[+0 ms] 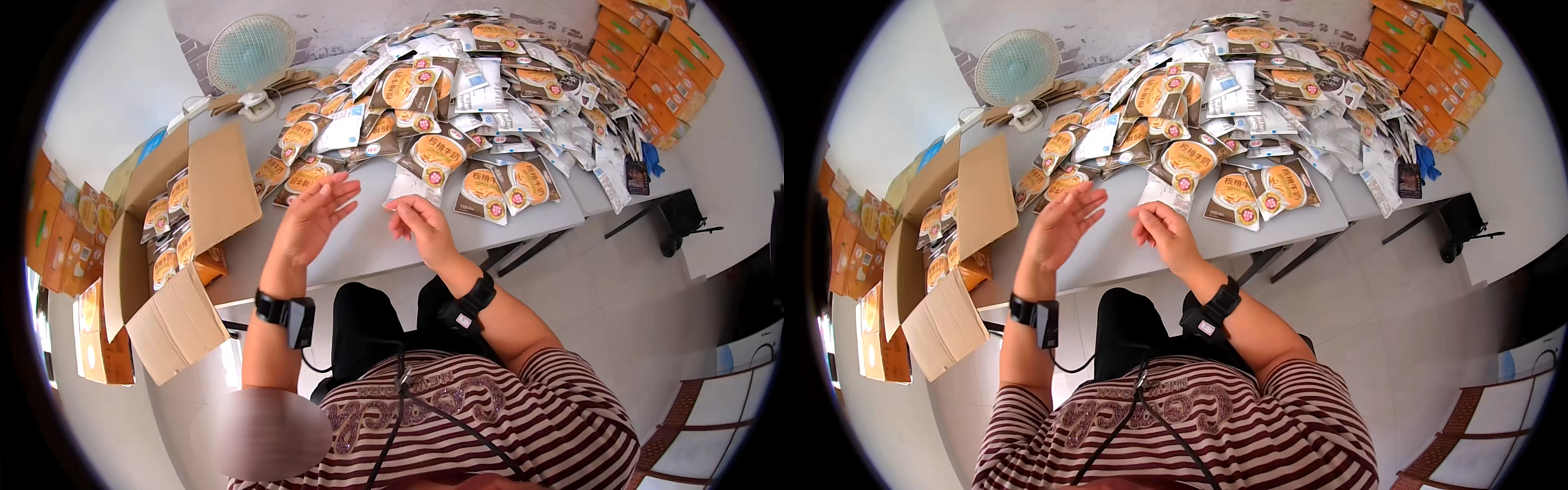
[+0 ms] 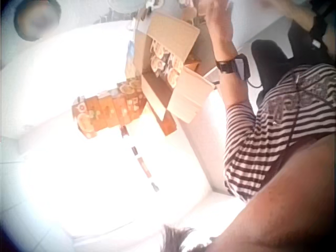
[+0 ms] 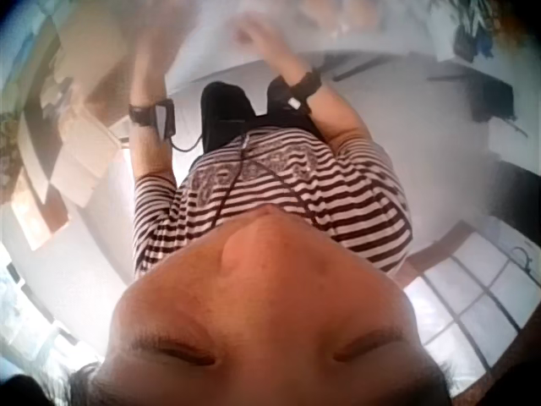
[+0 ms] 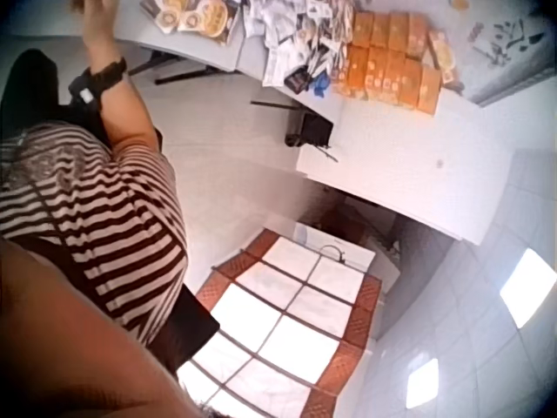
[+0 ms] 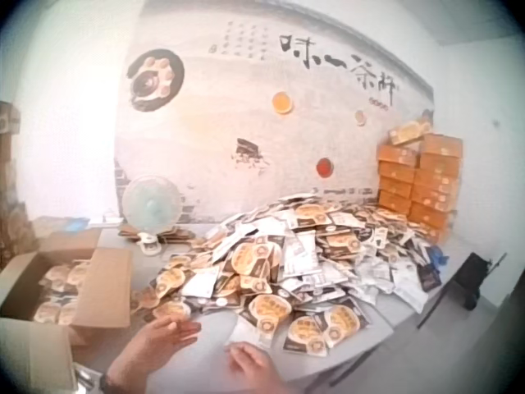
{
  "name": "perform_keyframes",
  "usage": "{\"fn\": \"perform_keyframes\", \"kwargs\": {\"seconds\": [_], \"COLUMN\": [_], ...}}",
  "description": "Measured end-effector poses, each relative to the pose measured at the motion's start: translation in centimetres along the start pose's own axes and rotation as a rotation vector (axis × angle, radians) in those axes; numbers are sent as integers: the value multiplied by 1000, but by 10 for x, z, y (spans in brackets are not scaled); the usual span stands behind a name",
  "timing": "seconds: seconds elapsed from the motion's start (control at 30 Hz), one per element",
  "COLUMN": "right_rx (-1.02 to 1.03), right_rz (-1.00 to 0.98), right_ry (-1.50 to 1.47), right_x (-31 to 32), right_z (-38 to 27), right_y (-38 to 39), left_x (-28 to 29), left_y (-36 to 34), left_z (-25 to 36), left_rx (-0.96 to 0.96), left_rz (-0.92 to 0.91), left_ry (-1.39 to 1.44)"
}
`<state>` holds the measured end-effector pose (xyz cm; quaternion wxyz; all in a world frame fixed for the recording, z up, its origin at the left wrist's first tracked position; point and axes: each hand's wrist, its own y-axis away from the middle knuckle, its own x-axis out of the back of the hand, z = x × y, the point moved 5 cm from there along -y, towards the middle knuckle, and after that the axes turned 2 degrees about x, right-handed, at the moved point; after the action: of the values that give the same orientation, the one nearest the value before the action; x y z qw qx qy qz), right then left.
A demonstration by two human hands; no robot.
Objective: The person picks up small, individually wrapped food packets from a large pile on a table and places them into a cardboard box. The person handles the packets one by one, occasionally adjusting the pile or the box, and continues this process until the box is filled.
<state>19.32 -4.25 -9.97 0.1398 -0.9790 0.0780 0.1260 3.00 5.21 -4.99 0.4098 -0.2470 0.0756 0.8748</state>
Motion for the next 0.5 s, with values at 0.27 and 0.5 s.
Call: {"fn": "perform_keyframes", "kwargs": {"seconds": [0.27, 0.5], "right_rx": [280, 42], "right_rz": [549, 707], "right_ry": [-12, -299], "right_x": [51, 93], "right_z": [-28, -29], "right_y": [2, -29], "left_x": [24, 23], "left_y": [-27, -23], "left_z": [-51, -47], "left_rx": [102, 101], "left_rz": [12, -44], "left_ry": [325, 415]}}
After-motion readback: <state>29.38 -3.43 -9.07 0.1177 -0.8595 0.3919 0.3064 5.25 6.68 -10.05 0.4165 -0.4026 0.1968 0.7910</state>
